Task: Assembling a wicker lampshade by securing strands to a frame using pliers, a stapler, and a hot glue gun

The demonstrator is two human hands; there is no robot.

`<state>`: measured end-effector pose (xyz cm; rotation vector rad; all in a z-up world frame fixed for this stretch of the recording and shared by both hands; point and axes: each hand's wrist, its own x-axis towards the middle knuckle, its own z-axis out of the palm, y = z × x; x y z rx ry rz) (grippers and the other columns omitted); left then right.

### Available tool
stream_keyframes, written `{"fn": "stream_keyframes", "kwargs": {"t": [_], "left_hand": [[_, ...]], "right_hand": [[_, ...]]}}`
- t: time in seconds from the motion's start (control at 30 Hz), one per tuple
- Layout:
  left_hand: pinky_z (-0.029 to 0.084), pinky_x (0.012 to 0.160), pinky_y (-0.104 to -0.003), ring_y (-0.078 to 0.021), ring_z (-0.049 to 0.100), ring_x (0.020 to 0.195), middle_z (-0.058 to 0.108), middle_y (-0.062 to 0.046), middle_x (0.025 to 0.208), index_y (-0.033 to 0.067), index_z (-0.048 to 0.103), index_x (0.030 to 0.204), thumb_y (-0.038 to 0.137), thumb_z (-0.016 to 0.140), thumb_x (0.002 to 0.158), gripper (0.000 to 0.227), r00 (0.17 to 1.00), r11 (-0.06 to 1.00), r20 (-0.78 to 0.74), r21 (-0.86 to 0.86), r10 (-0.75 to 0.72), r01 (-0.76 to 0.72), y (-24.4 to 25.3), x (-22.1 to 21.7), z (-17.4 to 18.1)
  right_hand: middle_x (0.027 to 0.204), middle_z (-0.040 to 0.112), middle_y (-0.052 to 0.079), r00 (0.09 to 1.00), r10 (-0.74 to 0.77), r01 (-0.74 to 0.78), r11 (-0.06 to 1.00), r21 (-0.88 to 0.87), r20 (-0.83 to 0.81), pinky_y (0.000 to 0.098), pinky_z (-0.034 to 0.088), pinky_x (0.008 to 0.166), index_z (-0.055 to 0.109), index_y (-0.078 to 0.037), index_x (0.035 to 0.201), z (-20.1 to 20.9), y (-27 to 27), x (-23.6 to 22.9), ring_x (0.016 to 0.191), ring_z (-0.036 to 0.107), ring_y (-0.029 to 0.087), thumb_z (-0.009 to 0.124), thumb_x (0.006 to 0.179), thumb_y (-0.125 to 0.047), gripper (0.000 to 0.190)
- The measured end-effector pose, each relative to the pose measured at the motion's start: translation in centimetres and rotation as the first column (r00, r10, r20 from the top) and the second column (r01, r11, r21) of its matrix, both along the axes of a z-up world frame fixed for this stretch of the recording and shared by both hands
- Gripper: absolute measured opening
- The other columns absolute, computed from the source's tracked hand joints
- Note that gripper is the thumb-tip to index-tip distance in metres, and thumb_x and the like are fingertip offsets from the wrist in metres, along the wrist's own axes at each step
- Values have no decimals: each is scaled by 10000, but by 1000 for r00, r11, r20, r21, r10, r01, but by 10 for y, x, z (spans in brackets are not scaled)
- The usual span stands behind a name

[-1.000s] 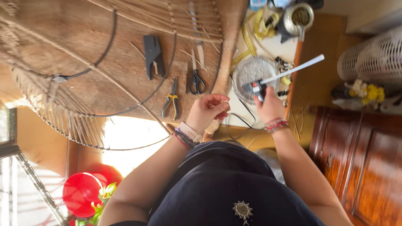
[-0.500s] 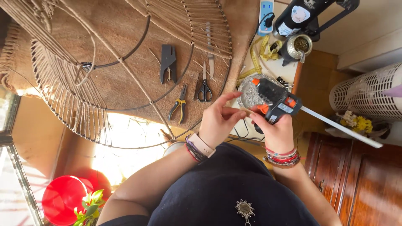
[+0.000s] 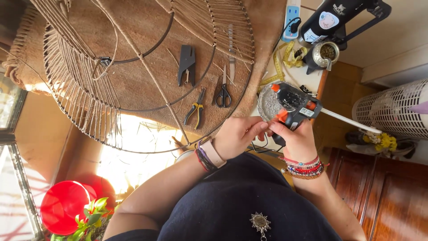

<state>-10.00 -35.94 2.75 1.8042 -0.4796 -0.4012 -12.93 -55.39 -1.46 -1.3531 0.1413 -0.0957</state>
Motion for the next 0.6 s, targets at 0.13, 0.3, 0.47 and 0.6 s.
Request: {"fn": "stream_keyframes", "kwargs": {"t": [0.13,0.3,0.47,0.6], "left_hand": [[595,758,-411,-315,743,800,742,12,734,219,674,839,365,429,1093,382,987,1000,160,17,5,-8,10,-7,8],[564,763,-406,-304,721,706,723,24,649,191,711,833,262,550,1050,279,944,983,276,-58,182,-172,34,-2,13],[507,648,-273,-93,641,556,702,85,652,167,728,872,278,535,1043,281,944,977,249,-60,215,-207,44,1,34],[448,661,-371,-234,560,551,553,3,592,158,650,784,233,592,1010,245,863,963,457,47,214,-264,45,2,33]], "right_hand": [[671,563,168,1000,6,-5,998,63,-9,426,599,572,582,36,868,31,14,0,593,614,211,784,801,131,233],[1034,680,237,997,-13,9,999,-47,-72,346,534,612,575,34,1114,79,2,-13,626,586,172,528,924,19,197],[1081,676,315,993,113,-118,982,-144,-44,430,576,669,486,36,1297,94,-22,-38,716,670,328,560,988,-184,387],[904,671,232,971,237,-234,923,-305,-28,347,536,674,459,8,1175,115,-14,-41,668,647,225,533,995,-192,279]]}}
